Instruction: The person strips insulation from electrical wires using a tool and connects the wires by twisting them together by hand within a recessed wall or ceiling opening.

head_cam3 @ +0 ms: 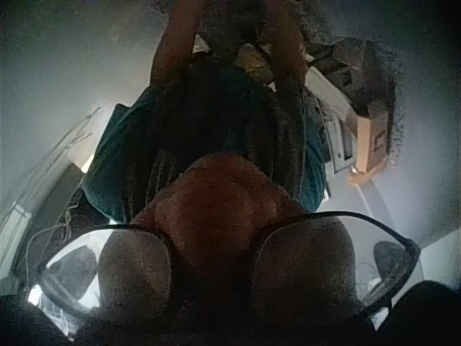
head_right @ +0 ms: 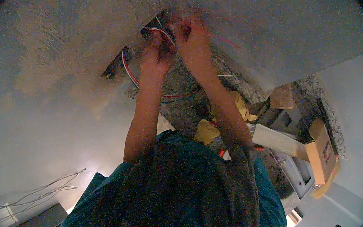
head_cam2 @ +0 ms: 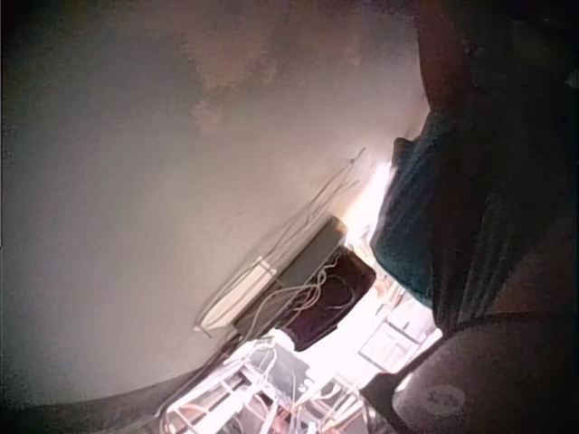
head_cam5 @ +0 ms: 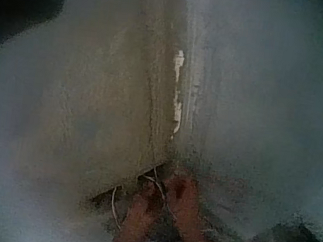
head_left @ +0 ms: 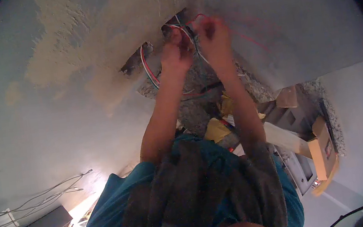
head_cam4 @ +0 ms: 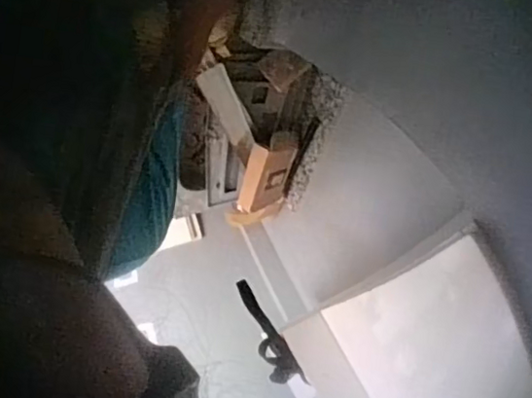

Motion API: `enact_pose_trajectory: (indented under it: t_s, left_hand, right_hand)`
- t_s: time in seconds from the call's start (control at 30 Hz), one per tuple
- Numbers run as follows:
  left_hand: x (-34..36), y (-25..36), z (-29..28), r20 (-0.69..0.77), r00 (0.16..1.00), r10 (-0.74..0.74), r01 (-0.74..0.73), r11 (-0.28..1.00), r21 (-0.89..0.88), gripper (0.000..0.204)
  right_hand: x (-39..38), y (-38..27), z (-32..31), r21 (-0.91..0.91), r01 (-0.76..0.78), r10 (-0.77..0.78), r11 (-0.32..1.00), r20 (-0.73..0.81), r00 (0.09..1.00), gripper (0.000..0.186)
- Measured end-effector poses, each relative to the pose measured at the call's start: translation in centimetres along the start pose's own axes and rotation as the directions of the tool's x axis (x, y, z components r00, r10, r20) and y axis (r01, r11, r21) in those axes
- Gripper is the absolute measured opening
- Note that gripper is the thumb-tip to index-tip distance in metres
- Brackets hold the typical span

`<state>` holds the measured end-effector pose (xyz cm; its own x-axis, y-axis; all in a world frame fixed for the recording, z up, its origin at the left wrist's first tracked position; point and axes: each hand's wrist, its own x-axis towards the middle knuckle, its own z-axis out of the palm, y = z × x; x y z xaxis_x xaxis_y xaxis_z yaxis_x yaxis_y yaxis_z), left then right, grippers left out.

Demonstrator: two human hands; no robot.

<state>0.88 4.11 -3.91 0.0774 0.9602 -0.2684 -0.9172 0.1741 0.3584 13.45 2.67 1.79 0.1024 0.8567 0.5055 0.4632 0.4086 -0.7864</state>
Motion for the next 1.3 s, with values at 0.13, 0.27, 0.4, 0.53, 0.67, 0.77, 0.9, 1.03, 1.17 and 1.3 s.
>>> enact_pose_trajectory:
  t_s: [0.13,0.27,0.4,0.53,0.67,0.77,0.9,1.03,1.17,1.3]
  left_hand:
    - [0.2,-0.5,-0.9,0.076,0.996,0.052,-0.052,0.999,0.003,0.014]
    - [-0.9,-0.3,0.3,0.004,0.998,0.059,-0.059,0.991,0.119,0.021]
    - [-1.4,0.5,0.8,0.059,0.998,0.038,-0.042,0.997,0.065,0.019]
    - [-1.6,0.6,1.6,-0.001,0.999,0.037,-0.037,0.998,0.054,0.014]
    - [-1.4,0.8,1.8,-0.001,1.0,0.006,-0.006,0.999,0.051,0.01]
    - [-1.6,0.6,2.0,-0.038,0.999,0.038,-0.034,0.994,0.101,0.01]
    - [-1.3,0.6,1.9,-0.001,0.998,0.056,-0.055,0.991,0.12,0.009]
    - [-1.1,0.8,1.5,-0.032,0.996,0.08,-0.071,0.974,0.216,0.01]
    - [-1.6,0.0,2.9,-0.141,0.984,0.111,-0.054,0.932,0.359,0.014]
    - [-1.8,-0.1,2.8,-0.147,0.982,0.118,-0.057,0.93,0.363,0.011]
  right_hand:
    - [-3.7,-0.9,0.5,-0.26,0.055,-0.062,0.964,-0.018,0.998,0.015]
    - [-4.3,0.4,1.8,-0.316,0.123,-0.138,0.941,-0.026,0.99,0.018]
    - [-4.3,0.8,2.8,-0.353,0.099,-0.147,0.93,-0.113,0.983,0.019]
    - [-4.2,1.4,3.9,-0.382,0.109,-0.19,0.918,-0.182,0.965,0.019]
    - [-3.3,1.7,4.4,-0.331,0.09,-0.169,0.939,-0.218,0.961,0.019]
    - [-2.4,1.6,4.2,-0.255,0.05,-0.132,0.966,-0.317,0.939,0.02]
    - [-1.7,2.9,3.7,0.07,-0.103,0.109,0.992,-0.083,0.991,0.022]
    - [-0.9,3.2,3.9,0.421,-0.25,0.219,0.872,0.12,0.968,0.022]
    - [-0.4,4.2,4.2,0.458,-0.213,0.195,0.863,0.087,0.977,0.02]
    - [-0.3,3.6,4.6,0.385,-0.209,0.206,0.899,0.049,0.977,0.033]
